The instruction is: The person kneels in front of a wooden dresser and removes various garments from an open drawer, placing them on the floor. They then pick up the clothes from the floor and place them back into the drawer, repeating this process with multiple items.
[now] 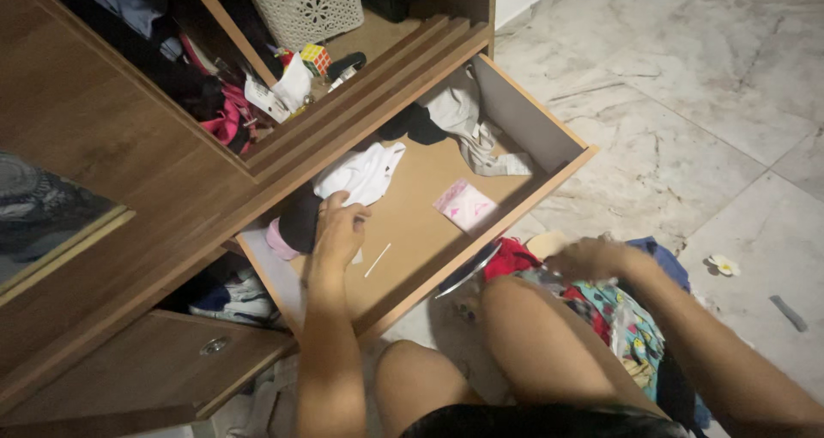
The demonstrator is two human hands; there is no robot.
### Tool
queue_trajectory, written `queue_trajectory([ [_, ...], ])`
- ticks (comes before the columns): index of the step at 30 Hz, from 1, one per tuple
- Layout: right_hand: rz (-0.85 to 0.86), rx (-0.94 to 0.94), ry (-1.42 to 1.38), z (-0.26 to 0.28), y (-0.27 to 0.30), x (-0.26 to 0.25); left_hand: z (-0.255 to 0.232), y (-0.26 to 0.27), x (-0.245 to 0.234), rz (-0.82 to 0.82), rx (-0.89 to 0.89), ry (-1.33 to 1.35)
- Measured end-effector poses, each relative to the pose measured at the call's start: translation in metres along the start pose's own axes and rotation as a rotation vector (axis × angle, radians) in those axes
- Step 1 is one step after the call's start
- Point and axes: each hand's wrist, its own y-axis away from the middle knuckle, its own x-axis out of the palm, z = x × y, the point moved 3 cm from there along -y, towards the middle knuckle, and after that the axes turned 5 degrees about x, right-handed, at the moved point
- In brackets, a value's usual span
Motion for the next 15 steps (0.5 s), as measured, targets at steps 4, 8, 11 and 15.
queue_trajectory([
  [4,-0.108,-0.356,-0.01,0.118,0.078,-0.079,-0.008,-0.004,0.017,0.131,0.036,-0.11],
  [8,-0.345,-0.596,-0.267,0.205,0.095,-0.108,0.007,0.0,0.041,0.316,-0.095,-0.285],
  [11,-0.452,-0.768,-0.22,0.236,0.07,-0.102,0.011,0.006,0.052,0.154,0.008,-0.416],
  [15,-0.584,-0.881,-0.184,0.241,0.035,-0.082,0.007,-0.008,0.044,0.058,0.048,-0.361],
])
